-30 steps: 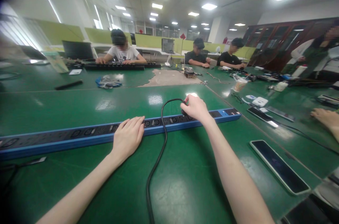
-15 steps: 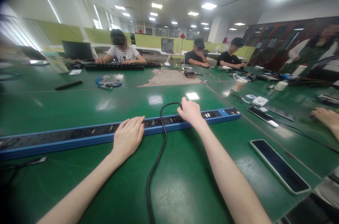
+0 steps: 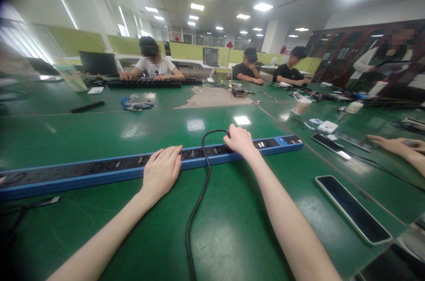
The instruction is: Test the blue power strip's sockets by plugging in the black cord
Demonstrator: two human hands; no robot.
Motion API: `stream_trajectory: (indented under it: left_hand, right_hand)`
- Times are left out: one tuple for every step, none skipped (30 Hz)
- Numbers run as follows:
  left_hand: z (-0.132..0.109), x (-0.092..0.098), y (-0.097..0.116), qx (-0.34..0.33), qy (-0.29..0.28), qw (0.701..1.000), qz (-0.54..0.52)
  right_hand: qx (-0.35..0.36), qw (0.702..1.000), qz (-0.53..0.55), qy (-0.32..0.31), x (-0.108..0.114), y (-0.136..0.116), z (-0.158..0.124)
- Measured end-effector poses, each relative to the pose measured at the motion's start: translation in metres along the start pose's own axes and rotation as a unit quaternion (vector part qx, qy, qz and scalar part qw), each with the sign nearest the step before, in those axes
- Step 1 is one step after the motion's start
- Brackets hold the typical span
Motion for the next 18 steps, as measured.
stream_trajectory:
  left_hand:
    - [0.000, 0.000, 0.000, 0.000, 0.001, 1.000, 0.000]
    - [0.000, 0.000, 0.000, -0.001, 0.000, 1.000, 0.000]
    - [0.000, 0.000, 0.001, -0.001, 0.000, 1.000, 0.002]
    - [0.000, 0.000, 0.001, -0.002, -0.001, 1.000, 0.003]
    - [0.000, -0.001, 0.001, -0.002, -0.001, 1.000, 0.005]
    - [0.000, -0.001, 0.001, -0.003, 0.000, 1.000, 0.007]
    - [0.000, -0.001, 0.001, -0.004, 0.000, 1.000, 0.009]
    - [0.000, -0.001, 0.001, -0.006, 0.002, 1.000, 0.009]
    - [0.000, -0.001, 0.001, -0.006, 0.003, 1.000, 0.010]
    - [0.000, -0.001, 0.001, -0.007, 0.003, 1.000, 0.010]
    - [0.000, -0.001, 0.001, -0.007, 0.002, 1.000, 0.010]
    - [0.000, -0.001, 0.001, -0.008, -0.001, 1.000, 0.009]
    - [0.000, -0.001, 0.001, -0.007, -0.003, 1.000, 0.009]
    - [0.000, -0.001, 0.001, -0.007, -0.005, 1.000, 0.008]
    - [0.000, -0.002, 0.001, -0.007, -0.007, 1.000, 0.007]
    - [0.000, -0.002, 0.001, -0.007, -0.006, 1.000, 0.005]
    - [0.000, -0.002, 0.001, -0.007, -0.004, 1.000, 0.003]
    - [0.000, -0.001, 0.001, -0.008, 0.000, 1.000, 0.000]
  right_hand:
    - [-0.002, 1.000, 0.000, 0.001, -0.001, -0.001, 0.000]
    - [-0.003, 1.000, 0.000, 0.001, -0.001, -0.002, 0.000]
    - [-0.005, 1.000, -0.001, 0.001, -0.002, -0.003, 0.000]
    - [-0.008, 1.000, -0.001, 0.000, -0.002, -0.003, 0.000]
    - [-0.010, 1.000, 0.001, -0.001, -0.002, -0.002, 0.001]
    - [-0.010, 1.000, 0.006, -0.001, -0.001, -0.001, 0.001]
    - [-0.009, 1.000, 0.016, 0.000, 0.000, 0.001, 0.002]
    - [-0.005, 0.999, 0.034, -0.006, 0.000, 0.004, 0.003]
    - [0.001, 0.998, 0.063, -0.022, 0.000, 0.007, 0.004]
    - [0.009, 0.994, 0.100, -0.048, -0.002, 0.011, 0.004]
    - [0.019, 0.987, 0.138, -0.081, -0.004, 0.014, 0.004]
    - [0.028, 0.979, 0.165, -0.114, -0.006, 0.017, 0.003]
    - [0.037, 0.974, 0.176, -0.138, -0.006, 0.019, 0.002]
    - [0.043, 0.974, 0.165, -0.149, -0.005, 0.021, 0.000]
    - [0.048, 0.979, 0.136, -0.146, -0.002, 0.023, -0.001]
    - [0.053, 0.985, 0.098, -0.135, 0.002, 0.023, -0.002]
    - [0.057, 0.989, 0.058, -0.122, 0.006, 0.022, -0.003]
    - [0.059, 0.992, 0.025, -0.112, 0.009, 0.020, -0.004]
Point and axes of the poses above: each hand's wrist, its own z-axis towards the middle knuckle, its own x-axis out of the back of the hand, y = z × x, the point moved 7 cm from there along z, towards the middle knuckle, and after that the axes turned 3 degrees about -y, right-handed, at the moved point
